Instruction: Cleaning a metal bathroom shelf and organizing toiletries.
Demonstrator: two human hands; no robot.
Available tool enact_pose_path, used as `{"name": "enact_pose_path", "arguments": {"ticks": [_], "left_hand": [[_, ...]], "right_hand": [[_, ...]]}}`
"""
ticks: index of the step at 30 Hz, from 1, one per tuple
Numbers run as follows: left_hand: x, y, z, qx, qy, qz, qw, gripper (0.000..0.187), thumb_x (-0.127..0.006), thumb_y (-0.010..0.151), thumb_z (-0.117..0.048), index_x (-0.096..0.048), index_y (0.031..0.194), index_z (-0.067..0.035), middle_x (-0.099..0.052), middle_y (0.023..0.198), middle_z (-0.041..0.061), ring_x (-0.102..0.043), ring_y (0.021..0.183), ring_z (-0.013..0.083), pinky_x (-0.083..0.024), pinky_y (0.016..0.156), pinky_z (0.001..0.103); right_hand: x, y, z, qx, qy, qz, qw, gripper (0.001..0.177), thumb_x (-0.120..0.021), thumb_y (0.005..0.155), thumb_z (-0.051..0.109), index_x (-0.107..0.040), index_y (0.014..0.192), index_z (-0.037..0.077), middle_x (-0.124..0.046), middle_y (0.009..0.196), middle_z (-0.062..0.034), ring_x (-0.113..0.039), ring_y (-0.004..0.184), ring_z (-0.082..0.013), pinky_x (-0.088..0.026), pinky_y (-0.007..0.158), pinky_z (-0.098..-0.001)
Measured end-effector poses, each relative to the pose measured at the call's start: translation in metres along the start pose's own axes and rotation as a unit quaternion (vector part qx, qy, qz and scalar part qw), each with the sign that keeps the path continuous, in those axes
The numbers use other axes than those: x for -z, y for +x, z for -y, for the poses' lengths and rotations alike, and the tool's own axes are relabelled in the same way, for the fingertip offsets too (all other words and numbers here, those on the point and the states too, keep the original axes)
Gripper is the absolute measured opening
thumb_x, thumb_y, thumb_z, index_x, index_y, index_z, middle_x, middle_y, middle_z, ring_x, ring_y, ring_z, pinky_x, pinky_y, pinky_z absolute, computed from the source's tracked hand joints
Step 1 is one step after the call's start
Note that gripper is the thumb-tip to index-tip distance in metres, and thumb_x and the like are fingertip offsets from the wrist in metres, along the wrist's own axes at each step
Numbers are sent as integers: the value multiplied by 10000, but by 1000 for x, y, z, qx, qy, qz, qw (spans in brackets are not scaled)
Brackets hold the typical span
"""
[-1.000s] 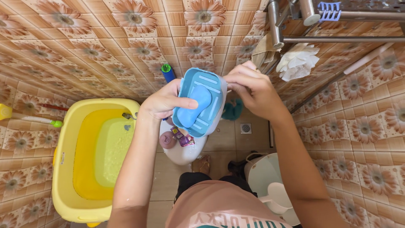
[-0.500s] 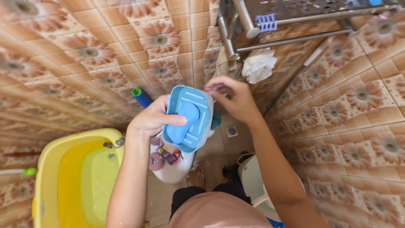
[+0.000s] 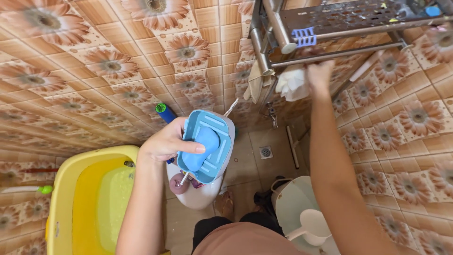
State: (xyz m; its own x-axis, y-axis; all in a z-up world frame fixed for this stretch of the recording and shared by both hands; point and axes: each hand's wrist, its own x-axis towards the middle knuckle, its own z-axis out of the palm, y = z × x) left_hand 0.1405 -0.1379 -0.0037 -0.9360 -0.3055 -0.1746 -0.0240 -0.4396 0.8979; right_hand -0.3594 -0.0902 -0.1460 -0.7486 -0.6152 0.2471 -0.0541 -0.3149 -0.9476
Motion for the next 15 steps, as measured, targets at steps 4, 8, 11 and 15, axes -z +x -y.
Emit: {"name": "enact_pose_path", "arguments": {"ticks": [4, 8, 11, 15], "left_hand": [[2, -13, 0, -11, -5, 2, 1000, 525, -867, 757, 10, -687, 1249, 40, -736, 1133, 45, -666, 1034, 119, -549, 958, 324], [4, -15, -3, -16, 3, -5, 1000, 541, -873, 749, 6, -687, 1256, 32, -734, 1142, 32, -658, 1043, 111, -541, 974, 318], [5, -17, -3, -10, 4, -4, 1000, 544, -877, 747, 8, -685, 1256, 29, -734, 1144, 32, -656, 1038, 110, -540, 972, 320], [8, -19, 4, -3, 12, -1, 1000, 545, -882, 742, -4, -685, 1249, 24, -738, 1139, 27, -661, 1029, 105, -543, 971, 316]], "right_hand": [[0, -17, 20, 26, 15, -22, 999, 150, -661, 908, -183, -699, 975, -54, -755, 895, -121, -714, 729, -164, -584, 634, -301], [-4, -30, 50, -32, 66, -76, 994, 106, -692, 929, -166, -703, 954, -63, -760, 895, -159, -733, 709, -174, -610, 621, -298], [1, -33, 63, -30, 145, -27, 989, 57, -689, 994, -147, -689, 994, -89, -739, 903, -197, -703, 694, -206, -604, 636, -296], [-5, -36, 88, -142, 132, -74, 978, 40, -692, 1006, -103, -684, 1045, -103, -719, 849, -177, -648, 617, -168, -537, 522, -245]]}}
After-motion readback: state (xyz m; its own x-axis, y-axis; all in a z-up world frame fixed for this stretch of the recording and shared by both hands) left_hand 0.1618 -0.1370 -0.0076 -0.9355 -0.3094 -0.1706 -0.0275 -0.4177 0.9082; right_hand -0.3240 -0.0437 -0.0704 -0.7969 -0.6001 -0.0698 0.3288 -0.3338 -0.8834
